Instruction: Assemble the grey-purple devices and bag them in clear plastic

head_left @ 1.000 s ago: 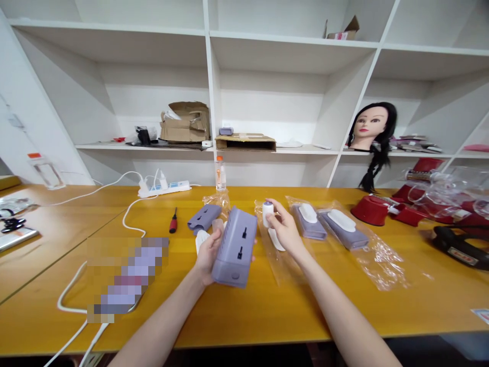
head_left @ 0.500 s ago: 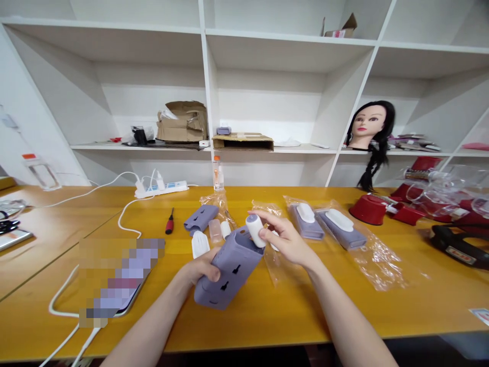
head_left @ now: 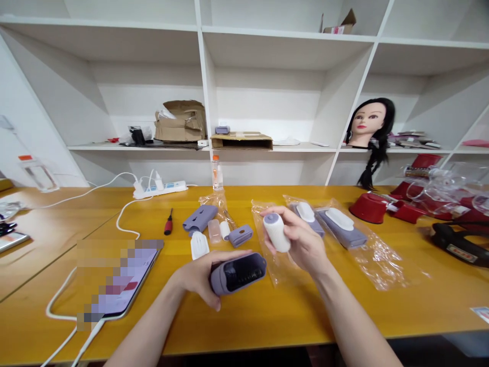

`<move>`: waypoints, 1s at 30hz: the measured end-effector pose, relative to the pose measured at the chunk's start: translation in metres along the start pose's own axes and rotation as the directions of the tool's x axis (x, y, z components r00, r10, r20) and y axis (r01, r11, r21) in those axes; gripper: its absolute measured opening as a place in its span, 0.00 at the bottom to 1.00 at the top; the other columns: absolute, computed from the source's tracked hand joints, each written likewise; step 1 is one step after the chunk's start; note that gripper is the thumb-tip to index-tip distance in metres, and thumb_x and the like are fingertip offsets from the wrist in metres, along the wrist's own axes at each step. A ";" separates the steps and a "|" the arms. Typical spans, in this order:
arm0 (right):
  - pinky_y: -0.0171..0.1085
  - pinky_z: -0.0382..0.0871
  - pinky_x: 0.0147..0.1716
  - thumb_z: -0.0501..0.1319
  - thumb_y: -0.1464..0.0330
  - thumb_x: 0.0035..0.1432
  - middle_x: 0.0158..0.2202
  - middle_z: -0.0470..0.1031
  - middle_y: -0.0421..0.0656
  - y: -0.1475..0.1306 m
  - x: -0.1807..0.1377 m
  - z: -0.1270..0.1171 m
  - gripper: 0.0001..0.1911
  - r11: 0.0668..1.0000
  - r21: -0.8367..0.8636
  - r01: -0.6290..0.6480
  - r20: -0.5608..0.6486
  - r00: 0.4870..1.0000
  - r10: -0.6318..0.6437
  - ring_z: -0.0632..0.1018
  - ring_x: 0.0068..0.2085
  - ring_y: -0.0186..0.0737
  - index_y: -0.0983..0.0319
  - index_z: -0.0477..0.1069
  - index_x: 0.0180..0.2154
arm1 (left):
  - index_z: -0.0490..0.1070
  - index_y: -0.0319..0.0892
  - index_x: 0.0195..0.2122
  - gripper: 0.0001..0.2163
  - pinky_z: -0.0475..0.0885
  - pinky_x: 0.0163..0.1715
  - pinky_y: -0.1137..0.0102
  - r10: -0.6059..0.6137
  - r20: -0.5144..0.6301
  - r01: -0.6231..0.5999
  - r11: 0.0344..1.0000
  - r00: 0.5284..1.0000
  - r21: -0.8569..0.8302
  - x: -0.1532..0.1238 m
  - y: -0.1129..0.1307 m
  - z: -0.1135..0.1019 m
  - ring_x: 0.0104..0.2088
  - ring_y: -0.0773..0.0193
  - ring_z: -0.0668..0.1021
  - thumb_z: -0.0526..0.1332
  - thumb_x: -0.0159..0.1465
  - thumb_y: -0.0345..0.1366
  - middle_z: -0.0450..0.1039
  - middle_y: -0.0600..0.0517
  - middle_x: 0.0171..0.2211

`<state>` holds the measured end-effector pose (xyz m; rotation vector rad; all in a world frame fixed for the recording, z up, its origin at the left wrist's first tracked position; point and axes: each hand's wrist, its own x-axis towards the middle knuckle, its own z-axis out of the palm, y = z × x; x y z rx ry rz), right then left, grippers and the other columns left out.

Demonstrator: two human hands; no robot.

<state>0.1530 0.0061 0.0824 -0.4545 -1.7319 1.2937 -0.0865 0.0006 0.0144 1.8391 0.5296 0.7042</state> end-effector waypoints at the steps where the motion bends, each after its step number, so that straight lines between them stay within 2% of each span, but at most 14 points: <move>1: 0.35 0.62 0.23 0.53 0.53 0.53 0.28 0.68 0.41 -0.004 -0.004 0.002 0.22 0.999 -0.038 -0.014 0.006 1.000 0.014 0.70 0.23 0.35 0.57 0.64 0.46 | 0.61 0.49 0.56 0.40 0.51 0.55 0.53 0.020 -0.039 -0.018 0.998 0.999 0.052 0.000 0.003 0.002 0.55 0.46 0.64 0.70 0.39 0.32 0.63 0.47 0.56; 3: 0.35 0.61 0.22 0.59 0.52 0.47 0.27 0.69 0.39 -0.012 -0.013 0.007 0.22 0.972 -0.233 -0.035 0.009 0.999 0.038 0.70 0.24 0.36 0.56 0.67 0.43 | 0.59 0.50 0.57 0.41 0.51 0.56 0.53 0.070 -0.137 -0.044 0.982 0.988 0.182 -0.001 0.008 0.006 0.56 0.46 0.64 0.68 0.40 0.27 0.62 0.48 0.56; 4: 0.36 0.63 0.25 0.63 0.54 0.44 0.29 0.71 0.39 -0.015 -0.017 0.010 0.22 0.927 -0.372 -0.037 -0.006 0.999 0.038 0.71 0.26 0.38 0.55 0.68 0.42 | 0.58 0.50 0.57 0.41 0.51 0.56 0.54 0.103 -0.191 -0.054 0.967 0.976 0.247 -0.001 0.009 0.008 0.56 0.47 0.64 0.68 0.40 0.26 0.61 0.48 0.57; 7: 0.45 0.64 0.39 0.68 0.61 0.41 0.36 0.75 0.40 -0.018 -0.029 0.021 0.24 0.717 -0.698 -0.005 -0.044 0.998 -0.035 0.74 0.37 0.46 0.49 0.70 0.44 | 0.58 0.50 0.58 0.40 0.54 0.56 0.55 0.217 -0.312 -0.082 0.916 0.925 0.392 -0.001 0.010 0.009 0.55 0.47 0.64 0.67 0.42 0.25 0.60 0.47 0.57; 9: 0.49 0.61 0.44 0.67 0.63 0.43 0.40 0.75 0.41 -0.015 -0.033 0.027 0.30 0.614 -0.789 0.005 -0.026 0.999 -0.043 0.74 0.41 0.50 0.46 0.64 0.51 | 0.58 0.50 0.58 0.39 0.55 0.56 0.56 0.289 -0.338 -0.119 0.888 0.896 0.445 -0.001 0.009 0.010 0.55 0.48 0.65 0.66 0.43 0.26 0.60 0.47 0.57; 12: 0.47 0.65 0.40 0.67 0.63 0.42 0.40 0.76 0.43 -0.011 -0.034 0.035 0.36 0.555 -0.832 -0.025 -0.009 0.999 0.030 0.74 0.40 0.52 0.46 0.60 0.55 | 0.59 0.50 0.57 0.40 0.54 0.56 0.56 0.378 -0.376 -0.172 0.861 0.846 0.478 0.001 0.009 0.011 0.55 0.48 0.65 0.67 0.41 0.24 0.62 0.47 0.56; 16: 0.42 0.67 0.38 0.67 0.61 0.41 0.41 0.76 0.40 -0.013 -0.033 0.044 0.30 0.640 -0.768 0.001 0.084 0.991 0.099 0.75 0.42 0.48 0.46 0.66 0.50 | 0.65 0.49 0.53 0.38 0.55 0.56 0.57 0.428 -0.497 -0.215 0.877 0.755 0.429 0.003 0.009 0.013 0.54 0.48 0.66 0.68 0.39 0.22 0.66 0.46 0.53; 18: 0.41 0.66 0.40 0.68 0.62 0.42 0.43 0.75 0.39 -0.017 -0.032 0.049 0.30 0.684 -0.730 0.004 0.131 0.982 0.134 0.74 0.43 0.47 0.46 0.66 0.50 | 0.64 0.49 0.53 0.38 0.57 0.55 0.56 0.439 -0.519 -0.225 0.877 0.733 0.424 0.002 0.007 0.013 0.54 0.48 0.66 0.68 0.39 0.22 0.65 0.45 0.54; 20: 0.40 0.66 0.41 0.68 0.63 0.41 0.42 0.76 0.38 -0.022 -0.030 0.052 0.31 0.719 -0.694 -0.023 0.150 0.973 0.175 0.74 0.42 0.45 0.46 0.66 0.50 | 0.60 0.49 0.56 0.39 0.57 0.55 0.55 0.469 -0.493 -0.229 0.852 0.732 0.470 0.000 0.003 0.012 0.55 0.48 0.65 0.67 0.41 0.23 0.62 0.45 0.56; 23: 0.37 0.66 0.38 0.68 0.64 0.41 0.40 0.75 0.36 -0.032 -0.026 0.050 0.33 0.773 -0.629 -0.087 0.123 0.970 0.209 0.74 0.38 0.40 0.47 0.64 0.51 | 0.52 0.48 0.60 0.41 0.55 0.55 0.56 0.458 -0.430 -0.189 0.823 0.778 0.535 -0.002 -0.004 0.008 0.56 0.49 0.63 0.65 0.43 0.25 0.58 0.45 0.58; 25: 0.35 0.66 0.37 0.68 0.65 0.41 0.41 0.74 0.36 -0.037 -0.023 0.044 0.33 0.828 -0.555 -0.076 0.098 0.983 0.156 0.73 0.38 0.38 0.48 0.63 0.52 | 0.50 0.47 0.60 0.42 0.54 0.56 0.57 0.406 -0.420 -0.174 0.854 0.812 0.490 -0.004 -0.009 0.006 0.58 0.49 0.60 0.64 0.44 0.25 0.56 0.44 0.59; 27: 0.34 0.65 0.38 0.64 0.64 0.48 0.43 0.71 0.38 -0.040 -0.019 0.037 0.28 0.896 -0.443 -0.028 0.069 0.995 0.065 0.71 0.39 0.37 0.51 0.62 0.52 | 0.52 0.44 0.59 0.39 0.57 0.54 0.57 0.342 -0.433 -0.203 0.920 0.834 0.336 -0.004 -0.012 0.006 0.57 0.47 0.61 0.64 0.44 0.28 0.58 0.43 0.58; 30: 0.33 0.63 0.34 0.53 0.63 0.58 0.38 0.69 0.40 -0.038 -0.009 0.028 0.15 0.963 -0.270 -0.004 -0.003 1.000 0.003 0.69 0.35 0.33 0.56 0.64 0.47 | 0.59 0.38 0.55 0.32 0.67 0.42 0.59 0.138 -0.400 -0.178 0.982 0.906 -0.066 -0.003 -0.016 0.008 0.46 0.47 0.71 0.63 0.47 0.36 0.70 0.42 0.46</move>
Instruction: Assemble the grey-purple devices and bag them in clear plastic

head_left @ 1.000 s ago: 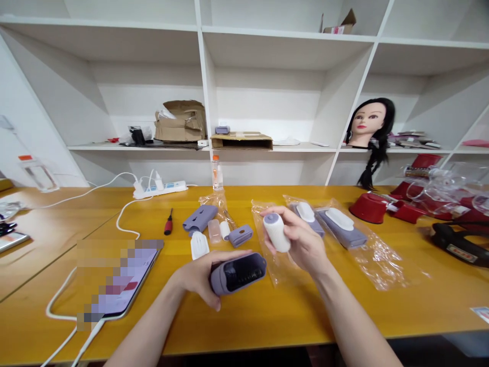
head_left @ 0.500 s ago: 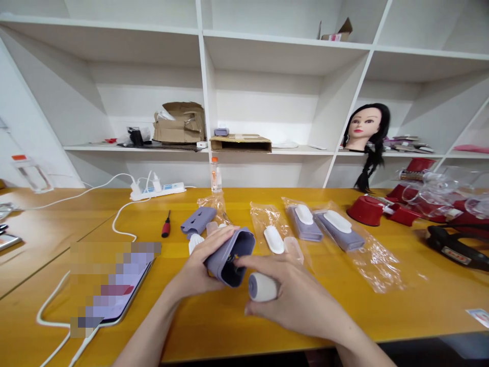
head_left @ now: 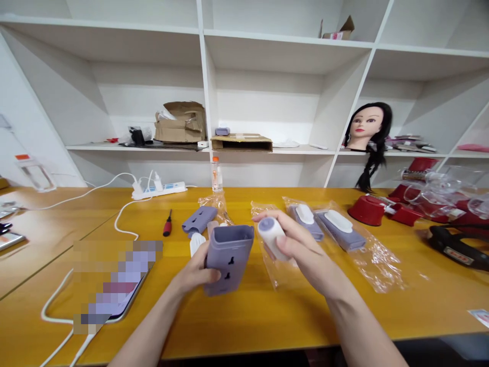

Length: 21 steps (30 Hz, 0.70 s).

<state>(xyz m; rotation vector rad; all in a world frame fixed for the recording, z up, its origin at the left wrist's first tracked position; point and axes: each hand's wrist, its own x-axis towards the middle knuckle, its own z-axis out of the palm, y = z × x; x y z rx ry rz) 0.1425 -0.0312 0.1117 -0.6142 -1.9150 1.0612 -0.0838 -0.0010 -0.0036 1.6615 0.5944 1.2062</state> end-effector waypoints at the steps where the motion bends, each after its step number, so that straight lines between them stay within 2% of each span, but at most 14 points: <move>1: 0.32 0.63 0.32 0.52 0.63 0.59 0.36 0.68 0.40 0.002 0.004 -0.001 0.12 0.999 0.032 -0.003 -0.024 1.000 0.004 0.68 0.34 0.33 0.57 0.65 0.45 | 0.61 0.38 0.53 0.30 0.68 0.38 0.60 -0.082 0.027 0.084 0.991 0.996 -0.103 0.000 -0.001 0.001 0.42 0.48 0.74 0.62 0.47 0.38 0.72 0.43 0.42; 4: 0.31 0.60 0.30 0.55 0.64 0.58 0.33 0.67 0.39 0.011 0.016 0.001 0.09 0.999 0.024 0.024 -0.075 0.997 -0.022 0.67 0.32 0.32 0.58 0.66 0.40 | 0.64 0.38 0.49 0.27 0.68 0.32 0.65 -0.237 0.087 0.252 0.931 0.968 -0.264 0.001 -0.001 0.005 0.34 0.54 0.75 0.63 0.47 0.39 0.74 0.46 0.34; 8: 0.31 0.60 0.29 0.57 0.63 0.56 0.31 0.67 0.39 0.021 0.027 0.002 0.10 0.999 -0.050 0.021 -0.093 0.995 -0.026 0.66 0.30 0.32 0.60 0.68 0.39 | 0.66 0.38 0.45 0.24 0.67 0.30 0.68 -0.290 0.120 0.313 0.899 0.949 -0.306 0.003 0.002 0.007 0.32 0.57 0.74 0.64 0.46 0.39 0.73 0.47 0.31; 13: 0.31 0.60 0.30 0.58 0.67 0.54 0.31 0.69 0.40 0.028 0.031 0.000 0.08 0.996 -0.084 -0.034 0.048 0.998 0.038 0.67 0.32 0.33 0.62 0.69 0.37 | 0.67 0.39 0.43 0.23 0.65 0.28 0.70 -0.285 0.165 0.326 0.875 0.944 -0.358 0.002 0.003 0.005 0.31 0.59 0.74 0.65 0.45 0.38 0.72 0.49 0.29; 17: 0.32 0.61 0.31 0.57 0.67 0.55 0.33 0.69 0.40 0.028 0.031 0.000 0.08 0.991 -0.125 -0.044 0.134 0.989 0.061 0.68 0.33 0.33 0.63 0.69 0.37 | 0.68 0.40 0.43 0.23 0.64 0.27 0.72 -0.283 0.191 0.333 0.881 0.940 -0.336 0.001 0.003 0.004 0.31 0.60 0.73 0.66 0.44 0.36 0.73 0.50 0.30; 21: 0.34 0.61 0.32 0.57 0.65 0.56 0.33 0.70 0.41 0.026 0.030 -0.001 0.10 0.950 -0.310 -0.016 0.197 0.977 0.081 0.68 0.34 0.35 0.62 0.70 0.37 | 0.68 0.41 0.46 0.24 0.64 0.28 0.73 -0.294 0.199 0.344 0.890 0.935 -0.299 0.003 0.006 0.003 0.32 0.61 0.73 0.66 0.46 0.39 0.73 0.50 0.34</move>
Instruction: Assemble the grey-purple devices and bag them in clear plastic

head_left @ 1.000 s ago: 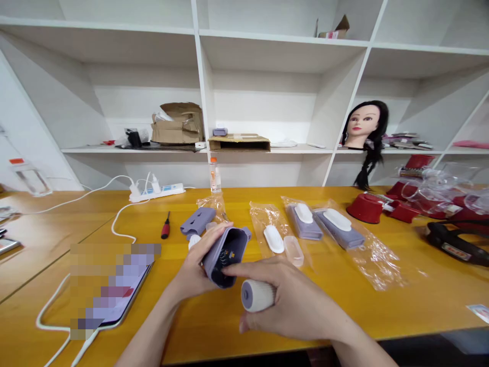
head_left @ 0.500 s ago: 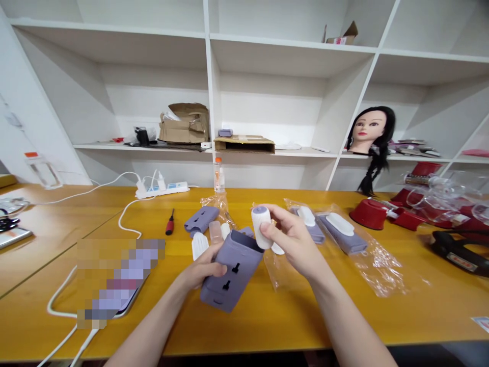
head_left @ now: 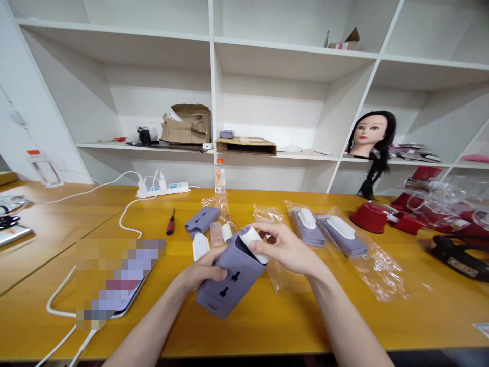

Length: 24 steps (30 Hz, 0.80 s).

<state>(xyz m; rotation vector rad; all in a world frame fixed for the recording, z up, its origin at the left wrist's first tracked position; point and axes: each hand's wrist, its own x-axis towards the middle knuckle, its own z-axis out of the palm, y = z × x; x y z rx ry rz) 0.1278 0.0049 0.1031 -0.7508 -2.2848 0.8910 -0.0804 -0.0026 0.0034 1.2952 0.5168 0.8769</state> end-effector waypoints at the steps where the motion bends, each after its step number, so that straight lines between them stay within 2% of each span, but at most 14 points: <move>1: 0.34 0.61 0.33 0.57 0.64 0.56 0.33 0.70 0.41 0.000 -0.001 0.000 0.10 0.998 -0.068 0.000 0.010 1.000 0.001 0.68 0.34 0.35 0.62 0.71 0.37 | 0.68 0.41 0.47 0.24 0.65 0.29 0.72 -0.003 0.009 0.003 1.000 1.000 0.008 0.001 0.001 0.000 0.33 0.61 0.73 0.65 0.47 0.39 0.73 0.50 0.34; 5: 0.37 0.61 0.37 0.53 0.64 0.59 0.34 0.68 0.41 -0.002 -0.007 0.001 0.10 0.963 -0.270 -0.001 0.060 0.998 0.017 0.69 0.36 0.37 0.58 0.70 0.39 | 0.65 0.41 0.51 0.26 0.65 0.31 0.72 0.014 0.052 -0.017 0.999 0.999 0.046 0.003 0.001 0.001 0.35 0.60 0.72 0.64 0.50 0.42 0.72 0.49 0.35; 10: 0.41 0.59 0.42 0.49 0.62 0.61 0.40 0.67 0.43 -0.005 -0.014 0.003 0.14 0.904 -0.420 -0.075 0.041 0.994 0.101 0.69 0.42 0.41 0.54 0.67 0.46 | 0.64 0.40 0.52 0.27 0.64 0.31 0.73 0.078 0.058 -0.084 0.989 0.995 0.122 0.004 -0.001 -0.001 0.35 0.61 0.72 0.64 0.50 0.42 0.72 0.48 0.36; 15: 0.40 0.59 0.42 0.49 0.64 0.61 0.40 0.68 0.43 -0.011 -0.015 0.002 0.12 0.890 -0.440 -0.116 0.032 0.989 0.145 0.68 0.42 0.41 0.57 0.68 0.41 | 0.63 0.39 0.52 0.28 0.65 0.31 0.72 0.095 0.061 -0.104 0.982 0.994 0.155 0.003 0.002 0.000 0.35 0.60 0.72 0.63 0.51 0.43 0.72 0.47 0.38; 24: 0.39 0.61 0.38 0.51 0.65 0.60 0.33 0.66 0.42 -0.012 -0.012 -0.007 0.10 0.915 -0.401 -0.051 0.105 0.989 0.101 0.68 0.36 0.39 0.60 0.69 0.36 | 0.64 0.41 0.51 0.28 0.65 0.30 0.71 0.051 0.014 -0.052 0.984 0.999 0.172 0.004 -0.003 0.002 0.34 0.58 0.73 0.63 0.50 0.45 0.72 0.47 0.36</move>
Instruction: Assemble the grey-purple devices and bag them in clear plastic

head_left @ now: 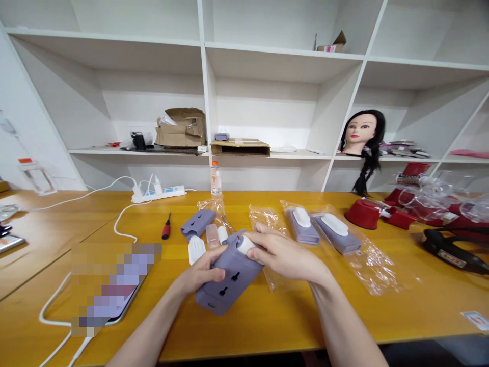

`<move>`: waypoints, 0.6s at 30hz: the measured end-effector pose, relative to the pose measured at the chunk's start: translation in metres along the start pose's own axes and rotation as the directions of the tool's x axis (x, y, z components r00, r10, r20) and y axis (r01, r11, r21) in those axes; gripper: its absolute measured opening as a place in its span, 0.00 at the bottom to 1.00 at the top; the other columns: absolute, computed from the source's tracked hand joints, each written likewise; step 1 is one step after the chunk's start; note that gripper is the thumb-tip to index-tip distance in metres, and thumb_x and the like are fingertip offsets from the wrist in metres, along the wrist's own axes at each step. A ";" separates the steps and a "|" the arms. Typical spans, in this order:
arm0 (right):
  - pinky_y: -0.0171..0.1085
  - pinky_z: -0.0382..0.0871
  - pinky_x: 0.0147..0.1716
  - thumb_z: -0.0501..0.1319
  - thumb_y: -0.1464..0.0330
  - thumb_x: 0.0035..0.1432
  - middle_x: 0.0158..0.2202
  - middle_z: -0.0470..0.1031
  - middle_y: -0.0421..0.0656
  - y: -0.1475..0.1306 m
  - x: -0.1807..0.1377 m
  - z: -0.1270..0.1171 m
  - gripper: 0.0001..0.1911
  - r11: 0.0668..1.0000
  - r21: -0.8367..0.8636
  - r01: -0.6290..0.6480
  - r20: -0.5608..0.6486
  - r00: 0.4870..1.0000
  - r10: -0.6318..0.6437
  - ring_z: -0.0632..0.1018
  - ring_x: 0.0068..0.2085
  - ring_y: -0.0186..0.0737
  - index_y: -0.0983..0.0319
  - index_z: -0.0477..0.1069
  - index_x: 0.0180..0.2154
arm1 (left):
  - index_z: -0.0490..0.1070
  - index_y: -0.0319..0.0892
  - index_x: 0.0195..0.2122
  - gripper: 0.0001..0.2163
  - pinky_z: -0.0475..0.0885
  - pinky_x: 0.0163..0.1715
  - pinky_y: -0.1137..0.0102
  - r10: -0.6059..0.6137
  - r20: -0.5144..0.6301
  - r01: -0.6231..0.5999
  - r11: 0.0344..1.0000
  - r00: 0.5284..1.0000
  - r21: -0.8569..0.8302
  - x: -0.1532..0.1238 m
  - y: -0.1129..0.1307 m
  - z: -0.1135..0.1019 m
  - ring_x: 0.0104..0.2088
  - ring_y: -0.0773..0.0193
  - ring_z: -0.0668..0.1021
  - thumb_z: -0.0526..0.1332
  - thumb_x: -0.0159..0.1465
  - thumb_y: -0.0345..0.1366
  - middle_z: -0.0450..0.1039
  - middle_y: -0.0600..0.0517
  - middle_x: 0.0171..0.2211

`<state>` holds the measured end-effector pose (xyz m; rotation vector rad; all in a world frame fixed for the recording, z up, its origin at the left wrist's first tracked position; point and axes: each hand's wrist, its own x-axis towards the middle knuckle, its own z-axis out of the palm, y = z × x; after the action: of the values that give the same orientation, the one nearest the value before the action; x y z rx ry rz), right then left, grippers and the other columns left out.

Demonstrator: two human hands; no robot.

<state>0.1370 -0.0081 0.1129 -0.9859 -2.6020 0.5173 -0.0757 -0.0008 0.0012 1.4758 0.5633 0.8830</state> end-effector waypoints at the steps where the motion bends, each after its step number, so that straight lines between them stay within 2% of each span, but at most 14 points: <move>1: 0.38 0.61 0.37 0.51 0.65 0.60 0.32 0.65 0.41 0.001 0.001 -0.001 0.09 1.000 0.001 0.013 0.004 1.000 -0.013 0.68 0.35 0.38 0.60 0.69 0.36 | 0.64 0.41 0.51 0.28 0.65 0.30 0.71 0.000 -0.001 0.000 1.000 1.000 0.003 0.000 0.000 0.000 0.34 0.58 0.73 0.63 0.50 0.45 0.72 0.47 0.36; 7: 0.38 0.62 0.36 0.50 0.66 0.60 0.31 0.66 0.41 0.006 0.006 -0.002 0.09 0.996 -0.024 0.086 0.042 0.996 -0.085 0.69 0.35 0.38 0.61 0.68 0.36 | 0.65 0.41 0.50 0.26 0.64 0.30 0.72 0.021 -0.010 -0.020 0.998 1.000 0.058 -0.001 0.003 0.000 0.34 0.59 0.71 0.62 0.52 0.44 0.71 0.49 0.34; 11: 0.43 0.63 0.42 0.48 0.64 0.61 0.40 0.68 0.44 0.012 0.006 0.000 0.15 0.996 -0.028 0.080 0.058 0.995 -0.078 0.70 0.40 0.41 0.58 0.65 0.47 | 0.64 0.41 0.52 0.26 0.64 0.32 0.71 0.050 -0.015 -0.048 0.991 0.999 0.126 -0.001 0.007 0.000 0.35 0.59 0.71 0.61 0.53 0.44 0.71 0.49 0.35; 15: 0.47 0.57 0.51 0.46 0.59 0.62 0.52 0.65 0.45 0.018 0.011 0.006 0.21 0.992 0.083 0.090 0.035 0.995 -0.093 0.67 0.51 0.44 0.54 0.57 0.56 | 0.63 0.43 0.53 0.27 0.65 0.37 0.69 0.101 -0.091 -0.082 0.978 0.991 0.191 0.000 0.005 0.000 0.40 0.56 0.70 0.62 0.52 0.43 0.70 0.49 0.42; 18: 0.46 0.51 0.55 0.45 0.59 0.62 0.56 0.63 0.44 0.019 0.023 0.012 0.22 0.968 0.243 0.068 0.059 0.995 -0.085 0.63 0.56 0.42 0.58 0.60 0.55 | 0.62 0.42 0.52 0.30 0.66 0.34 0.69 0.043 -0.157 -0.021 0.990 0.987 0.143 0.002 -0.001 -0.001 0.36 0.58 0.73 0.66 0.47 0.40 0.71 0.50 0.38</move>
<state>0.1265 0.0178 0.0972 -0.7979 -2.5479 0.8378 -0.0749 0.0014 0.0006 1.5532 0.7345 1.0101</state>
